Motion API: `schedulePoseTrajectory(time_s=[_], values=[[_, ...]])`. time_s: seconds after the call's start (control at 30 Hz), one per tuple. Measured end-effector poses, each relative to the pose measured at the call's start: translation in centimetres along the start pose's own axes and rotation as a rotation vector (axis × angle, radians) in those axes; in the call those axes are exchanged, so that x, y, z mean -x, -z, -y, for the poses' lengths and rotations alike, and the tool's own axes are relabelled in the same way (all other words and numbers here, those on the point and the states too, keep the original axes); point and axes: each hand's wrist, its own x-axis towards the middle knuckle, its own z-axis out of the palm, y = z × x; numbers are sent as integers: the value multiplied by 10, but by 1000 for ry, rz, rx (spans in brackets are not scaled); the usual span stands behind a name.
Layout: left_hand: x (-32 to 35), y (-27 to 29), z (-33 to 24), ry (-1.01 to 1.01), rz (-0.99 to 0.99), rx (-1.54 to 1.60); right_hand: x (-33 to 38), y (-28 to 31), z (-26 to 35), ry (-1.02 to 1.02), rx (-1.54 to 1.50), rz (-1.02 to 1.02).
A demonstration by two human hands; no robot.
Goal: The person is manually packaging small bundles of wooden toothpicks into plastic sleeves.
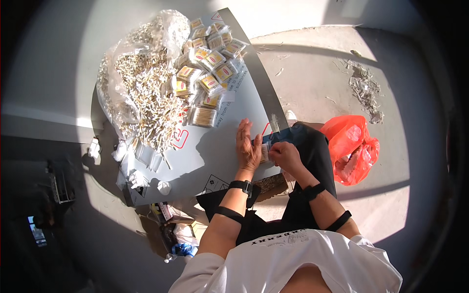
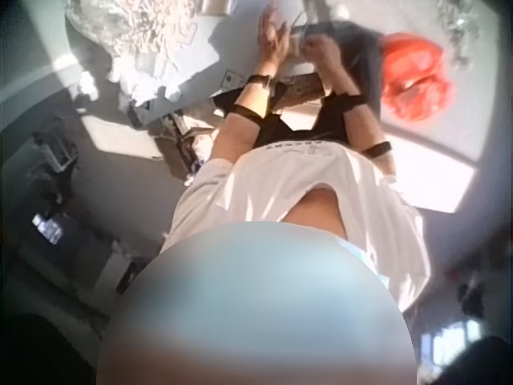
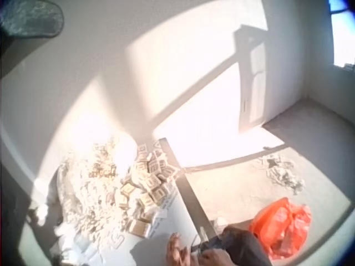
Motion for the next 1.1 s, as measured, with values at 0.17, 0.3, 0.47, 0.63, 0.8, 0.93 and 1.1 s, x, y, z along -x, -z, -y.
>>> schedulePoseTrajectory(time_s=[0.17,0.3,0.47,0.63,0.8,0.93,1.1], values=[[-13,-6,-11,-129,216,-374,0,-6,-5,89,87,-121],[-8,-3,-16,-137,242,-456,3,-11,1,141,192,-227],[-11,-4,-16,-177,234,-400,-1,-12,-5,174,215,-248],[-11,-5,-16,-164,214,-398,2,-14,-8,214,207,-250],[-2,-1,-5,-185,186,-328,6,-12,-3,201,190,-261],[-5,-3,-3,-120,98,-266,7,-10,-1,239,212,-286],[-9,-4,-11,-161,182,-403,6,-10,-2,221,235,-283]])
